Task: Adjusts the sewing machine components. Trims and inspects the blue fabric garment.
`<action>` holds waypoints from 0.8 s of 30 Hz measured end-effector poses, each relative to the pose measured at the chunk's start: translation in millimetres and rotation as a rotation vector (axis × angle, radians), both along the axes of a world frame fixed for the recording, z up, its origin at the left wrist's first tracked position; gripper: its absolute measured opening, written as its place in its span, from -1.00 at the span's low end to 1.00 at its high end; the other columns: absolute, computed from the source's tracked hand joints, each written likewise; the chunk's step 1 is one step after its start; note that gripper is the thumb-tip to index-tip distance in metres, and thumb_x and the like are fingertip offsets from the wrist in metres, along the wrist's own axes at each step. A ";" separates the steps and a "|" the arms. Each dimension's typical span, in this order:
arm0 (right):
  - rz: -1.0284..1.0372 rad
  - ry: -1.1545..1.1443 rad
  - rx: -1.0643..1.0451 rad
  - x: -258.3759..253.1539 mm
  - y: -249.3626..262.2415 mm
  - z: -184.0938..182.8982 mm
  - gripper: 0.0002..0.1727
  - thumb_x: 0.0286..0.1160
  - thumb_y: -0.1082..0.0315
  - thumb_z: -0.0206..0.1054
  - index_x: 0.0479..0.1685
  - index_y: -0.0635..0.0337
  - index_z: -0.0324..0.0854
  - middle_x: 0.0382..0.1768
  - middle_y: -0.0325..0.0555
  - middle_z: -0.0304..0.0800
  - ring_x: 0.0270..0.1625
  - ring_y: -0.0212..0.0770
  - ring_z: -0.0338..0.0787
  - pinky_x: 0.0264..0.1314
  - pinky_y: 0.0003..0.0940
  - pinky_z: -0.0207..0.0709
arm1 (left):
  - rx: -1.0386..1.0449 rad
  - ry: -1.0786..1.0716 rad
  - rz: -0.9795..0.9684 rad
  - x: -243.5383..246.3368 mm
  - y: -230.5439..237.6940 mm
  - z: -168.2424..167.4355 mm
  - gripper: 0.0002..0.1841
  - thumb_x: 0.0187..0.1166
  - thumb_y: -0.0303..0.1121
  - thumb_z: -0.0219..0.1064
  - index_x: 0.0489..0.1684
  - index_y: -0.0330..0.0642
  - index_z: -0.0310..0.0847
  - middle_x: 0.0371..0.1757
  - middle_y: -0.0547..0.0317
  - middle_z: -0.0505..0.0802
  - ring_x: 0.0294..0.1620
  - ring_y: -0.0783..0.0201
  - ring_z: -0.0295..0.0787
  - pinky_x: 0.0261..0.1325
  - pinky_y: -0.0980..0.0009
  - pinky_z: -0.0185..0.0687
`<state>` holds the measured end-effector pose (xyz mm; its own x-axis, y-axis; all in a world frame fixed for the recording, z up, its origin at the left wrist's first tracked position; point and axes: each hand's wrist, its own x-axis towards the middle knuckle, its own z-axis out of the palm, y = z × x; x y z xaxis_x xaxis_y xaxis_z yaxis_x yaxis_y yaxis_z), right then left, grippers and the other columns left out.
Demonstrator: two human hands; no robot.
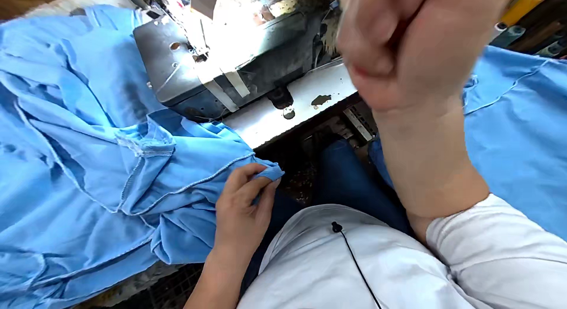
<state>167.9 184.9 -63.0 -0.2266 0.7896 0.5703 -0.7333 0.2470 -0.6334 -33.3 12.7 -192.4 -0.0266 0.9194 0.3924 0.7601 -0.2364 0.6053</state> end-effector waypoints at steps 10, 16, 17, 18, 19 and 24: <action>0.034 -0.827 0.494 -41.5 -56.1 -110.6 -0.64 0.42 0.57 0.36 0.22 0.38 0.68 -0.25 -0.02 0.85 -0.26 -0.30 0.82 -0.17 -0.36 0.75 | 0.065 0.130 0.071 -33.8 -18.7 51.5 -0.81 0.62 -0.38 0.24 -0.07 -0.26 0.74 0.21 -0.04 0.81 0.12 0.34 0.78 0.09 0.45 0.73; 0.211 -0.833 0.286 -36.9 -34.7 -96.1 -0.82 0.68 0.42 0.27 -0.22 0.30 0.74 -0.55 -0.23 0.65 -0.55 -0.50 0.57 -0.51 -0.58 0.46 | 0.004 -0.087 0.145 -56.5 -20.2 62.5 -0.75 0.68 -0.29 0.30 0.14 -0.20 0.73 -0.10 0.37 0.86 -0.20 0.68 0.75 -0.10 0.69 0.69; 0.302 -0.798 0.198 -38.2 -36.8 -94.9 -0.79 0.72 0.39 0.25 -0.25 0.32 0.70 -0.60 -0.24 0.58 -0.60 -0.52 0.49 -0.56 -0.62 0.38 | 0.035 -0.246 0.117 -52.6 -16.1 61.9 -0.81 0.68 -0.35 0.31 0.10 -0.14 0.74 -0.12 0.45 0.87 -0.21 0.67 0.76 -0.10 0.69 0.71; 0.399 -0.749 0.103 -38.9 -38.8 -95.3 -0.77 0.75 0.37 0.21 -0.22 0.33 0.68 -0.62 -0.26 0.55 -0.65 -0.54 0.45 -0.61 -0.67 0.35 | 0.045 -0.422 0.091 -48.0 -12.2 61.4 -0.84 0.71 -0.39 0.27 0.08 -0.06 0.74 -0.11 0.50 0.88 -0.17 0.63 0.79 -0.05 0.65 0.75; 0.491 -0.694 0.014 -39.6 -40.4 -97.5 -0.75 0.77 0.36 0.18 -0.21 0.33 0.67 -0.65 -0.28 0.53 -0.67 -0.56 0.44 -0.64 -0.69 0.32 | 0.036 -0.625 0.066 -42.2 -8.6 60.6 -0.81 0.74 -0.41 0.20 0.06 0.00 0.74 -0.08 0.45 0.90 -0.11 0.54 0.83 0.03 0.56 0.78; 0.630 -0.545 -0.197 -37.2 -47.6 -102.8 -0.73 0.76 0.36 0.11 -0.31 0.21 0.65 -0.69 -0.35 0.49 -0.70 -0.62 0.36 -0.66 -0.74 0.18 | 0.002 -1.044 0.126 -15.7 3.6 58.7 -0.68 0.86 -0.31 -0.07 -0.08 0.05 0.69 -0.31 0.44 0.84 -0.27 0.58 0.81 -0.16 0.58 0.79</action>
<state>130.7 137.2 -165.8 -0.8592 0.4975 0.1198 -0.2772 -0.2557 -0.9262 -49.0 16.3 -133.7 -0.4482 0.8857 0.1213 -0.1195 -0.1939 0.9737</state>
